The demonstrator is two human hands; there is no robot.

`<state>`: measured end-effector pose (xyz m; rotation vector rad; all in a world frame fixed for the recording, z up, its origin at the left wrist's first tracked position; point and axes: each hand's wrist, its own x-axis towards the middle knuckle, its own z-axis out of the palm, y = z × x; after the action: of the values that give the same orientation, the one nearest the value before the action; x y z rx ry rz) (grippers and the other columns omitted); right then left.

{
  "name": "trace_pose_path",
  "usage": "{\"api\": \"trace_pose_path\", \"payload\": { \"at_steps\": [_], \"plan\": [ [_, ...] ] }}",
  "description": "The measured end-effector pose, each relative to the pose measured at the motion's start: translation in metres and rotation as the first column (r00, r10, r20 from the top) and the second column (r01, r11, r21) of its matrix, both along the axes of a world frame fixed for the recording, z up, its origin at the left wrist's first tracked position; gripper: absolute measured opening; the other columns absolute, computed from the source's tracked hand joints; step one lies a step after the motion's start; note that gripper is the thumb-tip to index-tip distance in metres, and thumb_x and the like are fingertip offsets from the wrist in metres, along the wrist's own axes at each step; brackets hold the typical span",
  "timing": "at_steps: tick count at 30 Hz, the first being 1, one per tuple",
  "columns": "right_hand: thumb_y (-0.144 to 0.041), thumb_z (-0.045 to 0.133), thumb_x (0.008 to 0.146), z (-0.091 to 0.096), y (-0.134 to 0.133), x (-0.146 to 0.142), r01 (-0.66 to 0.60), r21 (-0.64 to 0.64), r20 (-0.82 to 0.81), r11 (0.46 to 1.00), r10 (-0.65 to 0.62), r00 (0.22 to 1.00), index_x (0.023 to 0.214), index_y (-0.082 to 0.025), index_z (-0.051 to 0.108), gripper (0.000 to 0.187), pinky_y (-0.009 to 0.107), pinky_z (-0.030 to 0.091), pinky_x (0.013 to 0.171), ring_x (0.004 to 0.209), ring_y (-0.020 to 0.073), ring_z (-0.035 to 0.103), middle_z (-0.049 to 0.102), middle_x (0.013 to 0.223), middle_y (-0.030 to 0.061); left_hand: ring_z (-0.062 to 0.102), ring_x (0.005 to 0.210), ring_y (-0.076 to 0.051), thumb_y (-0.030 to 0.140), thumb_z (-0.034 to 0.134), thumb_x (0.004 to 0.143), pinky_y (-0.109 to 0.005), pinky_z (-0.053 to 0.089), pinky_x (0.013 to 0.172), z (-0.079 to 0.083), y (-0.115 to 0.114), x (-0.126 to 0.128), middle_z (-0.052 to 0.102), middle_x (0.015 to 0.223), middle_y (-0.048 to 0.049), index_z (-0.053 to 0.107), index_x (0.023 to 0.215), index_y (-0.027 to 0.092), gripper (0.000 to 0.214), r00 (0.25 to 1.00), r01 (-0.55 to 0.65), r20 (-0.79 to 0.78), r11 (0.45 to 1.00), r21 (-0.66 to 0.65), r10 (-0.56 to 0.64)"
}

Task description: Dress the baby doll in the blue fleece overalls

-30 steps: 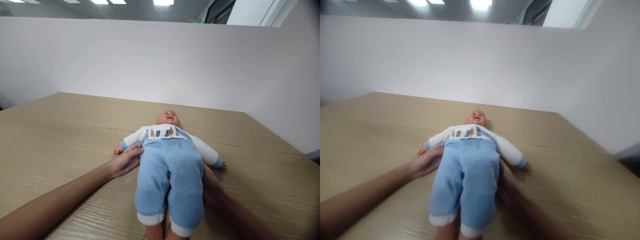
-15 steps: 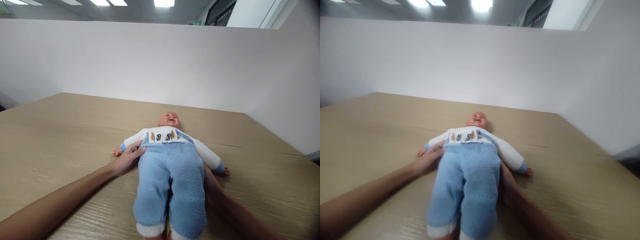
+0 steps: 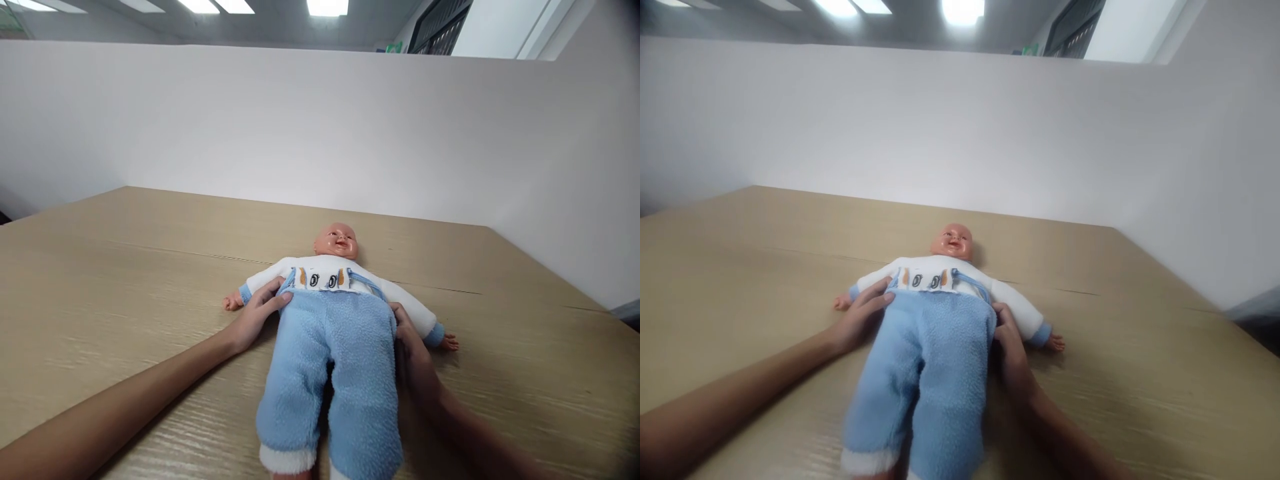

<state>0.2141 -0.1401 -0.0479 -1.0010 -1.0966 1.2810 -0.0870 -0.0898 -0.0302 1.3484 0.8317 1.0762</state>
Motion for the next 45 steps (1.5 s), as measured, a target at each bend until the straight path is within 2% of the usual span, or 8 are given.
{"api": "trace_pose_path", "payload": {
  "at_steps": [6, 11, 15, 22, 28, 32, 40, 45],
  "plan": [
    [-0.036, 0.053, 0.102, 0.015, -0.001, 0.015, -0.068, 0.246, 0.337, 0.967, -0.019, 0.941, 0.112, -0.029, 0.06, 0.014, 0.038, 0.044, 0.085, 0.096, 0.0253, 0.053, 0.057, 0.103, 0.002, 0.051, 0.09, -0.02, 0.057, 0.064, 0.102, -0.034, 0.043, 0.084, 0.005, -0.005, -0.005, 0.052, 0.095, -0.0003, 0.051, 0.104, 0.023, 0.036, 0.968, -0.046, -0.233, 0.975, 0.219, 0.098],
    [-0.045, 0.057, 0.107, 0.054, 0.009, 0.019, -0.292, 0.451, 0.661, 0.844, -0.095, 0.745, 0.114, -0.027, 0.06, 0.019, 0.043, 0.04, 0.102, 0.115, 0.0293, 0.052, 0.058, 0.119, 0.0062, 0.051, 0.094, -0.022, 0.048, 0.065, 0.102, -0.037, 0.046, 0.086, 0.026, -0.003, -0.006, 0.052, 0.1, -0.0039, 0.053, 0.108, 0.022, 0.029, 0.869, 0.04, -0.432, 0.835, 0.548, 0.242],
    [-0.053, 0.063, 0.105, 0.077, 0.027, 0.015, -0.337, 0.258, 0.731, 0.905, 0.046, 0.681, 0.099, -0.025, 0.061, 0.029, 0.04, 0.045, 0.093, 0.099, 0.026, 0.057, 0.061, 0.102, 0.0033, 0.057, 0.097, -0.023, 0.053, 0.069, 0.099, -0.037, 0.051, 0.086, 0.052, 0.004, 0.001, 0.058, 0.106, -0.0057, 0.058, 0.11, 0.021, 0.035, 0.873, 0.128, -0.481, 0.91, 0.394, 0.085],
    [-0.063, 0.086, 0.088, 0.063, 0.064, 0.013, -0.284, -0.144, 0.153, 0.948, 0.305, 0.94, 0.117, -0.029, 0.069, 0.048, 0.035, 0.057, 0.097, 0.111, 0.0248, 0.071, 0.078, 0.117, 0.0023, 0.065, 0.106, -0.026, 0.062, 0.076, 0.092, -0.037, 0.051, 0.091, 0.074, 0.026, 0.009, 0.072, 0.114, -0.0083, 0.069, 0.122, 0.018, 0.054, 0.937, 0.175, -0.317, 0.983, 0.058, -0.148],
    [-0.058, 0.087, 0.088, 0.075, 0.069, 0.018, -0.386, -0.152, 0.473, 0.91, 0.41, 0.78, 0.132, -0.03, 0.074, 0.053, 0.046, 0.053, 0.113, 0.13, 0.0332, 0.068, 0.076, 0.138, 0.0047, 0.066, 0.092, -0.026, 0.062, 0.086, 0.08, -0.034, 0.05, 0.078, 0.091, 0.031, 0.008, 0.073, 0.093, -0.0058, 0.075, 0.106, 0.015, 0.054, 0.828, 0.266, -0.518, 0.964, 0.024, -0.216],
    [-0.054, 0.09, 0.083, 0.1, 0.067, 0.023, -0.466, -0.126, 0.729, 0.876, 0.401, 0.555, 0.096, -0.027, 0.084, 0.03, 0.045, 0.06, 0.098, 0.098, 0.0322, 0.072, 0.081, 0.098, 0.0032, 0.068, 0.092, -0.028, 0.058, 0.089, 0.078, -0.034, 0.05, 0.076, 0.104, 0.03, 0.008, 0.076, 0.095, -0.005, 0.076, 0.106, 0.018, 0.051, 0.77, 0.277, -0.6, 0.961, 0.004, -0.219],
    [-0.052, 0.093, 0.081, 0.107, 0.075, -0.003, -0.56, -0.087, 0.248, 0.824, 0.563, 0.789, 0.137, -0.024, 0.075, 0.064, 0.047, 0.049, 0.119, 0.128, 0.0308, 0.071, 0.08, 0.129, 0.008, 0.063, 0.093, -0.022, 0.052, 0.081, 0.089, -0.031, 0.048, 0.08, 0.113, 0.032, 0.012, 0.071, 0.103, -0.0026, 0.069, 0.122, 0.021, 0.046, 0.853, 0.285, -0.483, 0.952, 0.114, -0.198],
    [-0.053, 0.093, 0.082, 0.086, 0.082, 0.006, -0.399, -0.107, 0.465, 0.911, 0.401, 0.79, 0.128, -0.026, 0.081, 0.054, 0.049, 0.053, 0.114, 0.123, 0.0351, 0.072, 0.082, 0.127, 0.0069, 0.053, 0.086, -0.018, 0.064, 0.073, 0.093, -0.03, 0.042, 0.075, 0.087, 0.036, 0.008, 0.059, 0.093, 0.0003, 0.062, 0.115, 0.019, 0.051, 0.834, 0.093, -0.552, 0.984, 0.152, 0.006]
  ]
}}
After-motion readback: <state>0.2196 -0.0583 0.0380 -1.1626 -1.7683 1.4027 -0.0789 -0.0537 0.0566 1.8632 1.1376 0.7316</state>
